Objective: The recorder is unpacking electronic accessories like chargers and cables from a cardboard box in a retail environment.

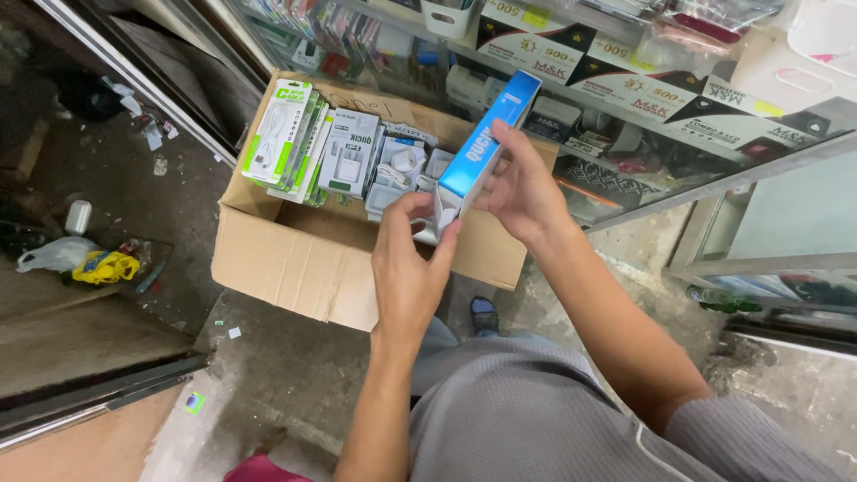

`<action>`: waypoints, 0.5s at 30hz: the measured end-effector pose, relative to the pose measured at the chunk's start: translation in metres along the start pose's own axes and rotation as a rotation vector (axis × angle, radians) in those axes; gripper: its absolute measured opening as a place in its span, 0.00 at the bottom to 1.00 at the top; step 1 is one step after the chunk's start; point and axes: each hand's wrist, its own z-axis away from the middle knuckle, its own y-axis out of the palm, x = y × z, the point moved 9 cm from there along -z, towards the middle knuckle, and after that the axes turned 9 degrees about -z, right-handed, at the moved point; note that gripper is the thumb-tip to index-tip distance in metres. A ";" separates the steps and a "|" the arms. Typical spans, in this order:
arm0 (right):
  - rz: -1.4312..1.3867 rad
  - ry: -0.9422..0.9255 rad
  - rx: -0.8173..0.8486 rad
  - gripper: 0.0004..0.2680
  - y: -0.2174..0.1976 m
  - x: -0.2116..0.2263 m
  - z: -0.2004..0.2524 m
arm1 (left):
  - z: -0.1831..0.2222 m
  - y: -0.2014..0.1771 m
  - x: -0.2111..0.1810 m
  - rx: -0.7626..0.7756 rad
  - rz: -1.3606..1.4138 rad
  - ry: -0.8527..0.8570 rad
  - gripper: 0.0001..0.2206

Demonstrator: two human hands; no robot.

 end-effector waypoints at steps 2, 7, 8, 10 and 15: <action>-0.016 0.033 -0.012 0.16 -0.009 0.000 -0.004 | 0.002 0.001 0.008 0.015 0.100 0.003 0.17; -0.146 0.104 0.010 0.20 -0.010 -0.004 0.002 | 0.006 -0.005 0.005 -0.047 0.149 0.112 0.10; -0.211 0.104 0.072 0.19 -0.005 -0.003 0.003 | 0.006 -0.009 0.000 -0.096 0.079 0.134 0.09; -0.276 0.103 0.134 0.19 -0.003 -0.003 0.003 | 0.005 -0.013 -0.011 -0.145 0.008 0.157 0.07; -0.416 0.070 0.107 0.25 -0.016 -0.004 0.000 | 0.007 -0.011 0.016 -0.229 -0.067 -0.218 0.12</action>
